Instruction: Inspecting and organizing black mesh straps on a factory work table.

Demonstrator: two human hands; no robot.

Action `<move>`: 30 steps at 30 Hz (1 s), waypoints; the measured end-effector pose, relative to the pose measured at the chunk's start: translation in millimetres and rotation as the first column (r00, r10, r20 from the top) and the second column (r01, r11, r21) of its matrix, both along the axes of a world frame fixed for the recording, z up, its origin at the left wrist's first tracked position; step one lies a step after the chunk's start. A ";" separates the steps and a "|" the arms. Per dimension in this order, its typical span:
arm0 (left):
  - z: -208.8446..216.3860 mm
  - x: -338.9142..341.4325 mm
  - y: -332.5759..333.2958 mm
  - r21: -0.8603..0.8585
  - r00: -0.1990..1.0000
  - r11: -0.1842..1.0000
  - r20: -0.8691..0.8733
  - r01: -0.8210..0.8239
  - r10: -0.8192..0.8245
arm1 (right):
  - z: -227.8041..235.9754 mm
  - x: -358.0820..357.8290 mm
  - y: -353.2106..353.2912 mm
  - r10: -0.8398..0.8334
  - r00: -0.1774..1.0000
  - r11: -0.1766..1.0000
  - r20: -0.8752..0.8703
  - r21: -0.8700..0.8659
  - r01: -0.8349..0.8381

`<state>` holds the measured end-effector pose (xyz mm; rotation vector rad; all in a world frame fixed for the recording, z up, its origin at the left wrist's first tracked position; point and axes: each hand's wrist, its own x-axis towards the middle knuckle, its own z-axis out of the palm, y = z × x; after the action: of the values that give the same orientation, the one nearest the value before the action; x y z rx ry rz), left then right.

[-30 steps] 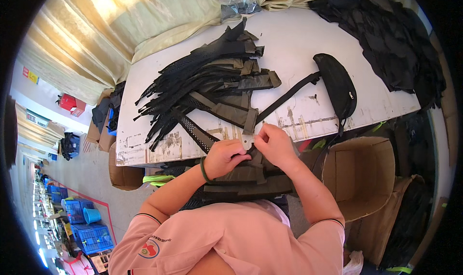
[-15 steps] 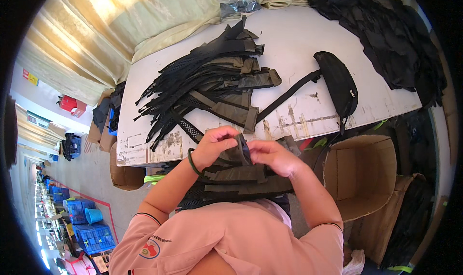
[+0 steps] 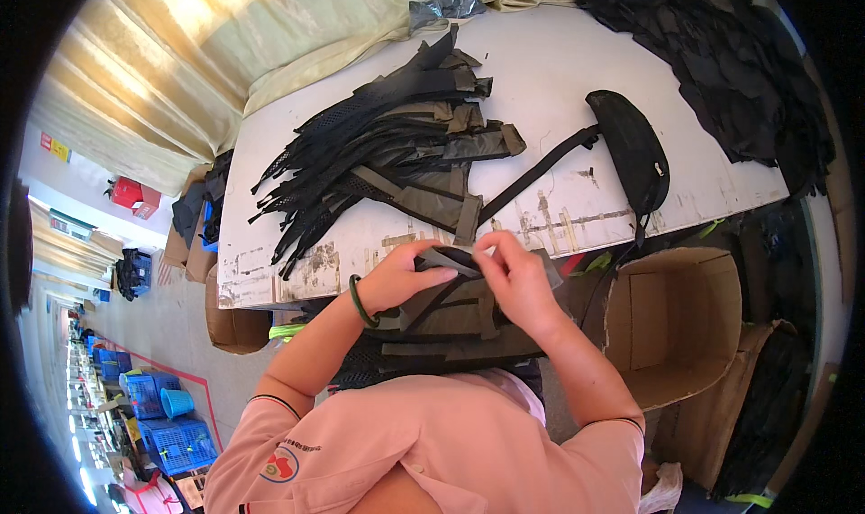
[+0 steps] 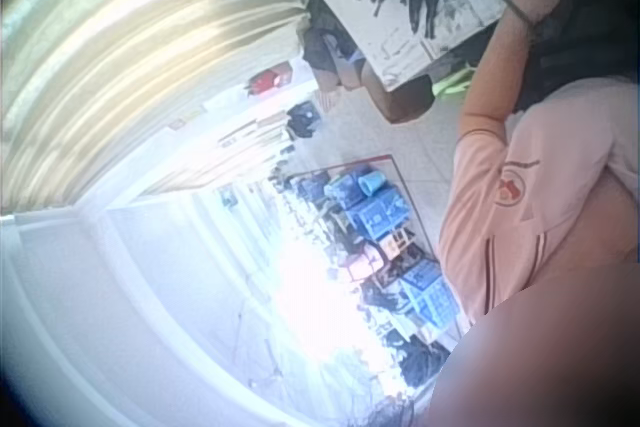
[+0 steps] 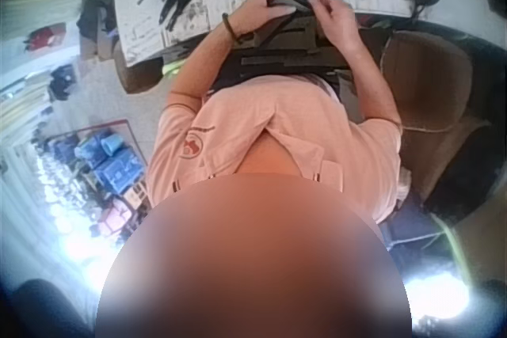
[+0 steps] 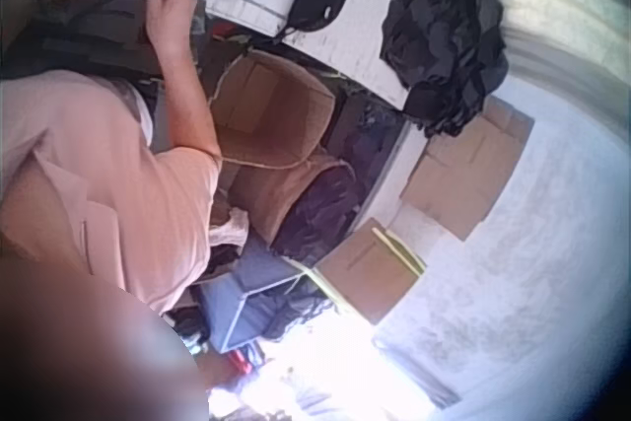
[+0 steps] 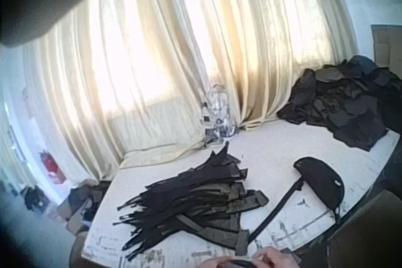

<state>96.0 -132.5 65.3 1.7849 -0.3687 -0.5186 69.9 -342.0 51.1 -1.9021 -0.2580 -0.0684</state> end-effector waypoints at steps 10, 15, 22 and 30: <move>-4.3 -3.4 -3.1 -0.016 0.950 0.992 -0.288 -0.127 0.117 | 8.3 6.0 -7.9 0.272 0.915 0.954 -0.299 0.211 -0.214; -29.8 -3.7 2.8 -0.024 0.942 1.000 -0.335 -0.017 0.008 | 7.8 7.4 -23.9 0.317 0.813 0.935 -0.488 0.307 -0.180; -77.0 -62.7 36.4 0.544 0.727 0.801 0.441 0.251 -0.527 | 11.6 26.4 -72.7 0.110 0.882 0.648 -0.458 -0.640 -0.413; -97.9 -83.2 25.8 0.592 0.783 0.744 0.285 0.309 -0.552 | -62.8 119.7 4.8 -0.027 0.957 0.778 -0.290 -0.607 -0.162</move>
<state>12.9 -106.7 -32.7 2.3631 -1.0930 -0.5711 189.6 -337.2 -11.7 -2.5339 -0.1609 0.3901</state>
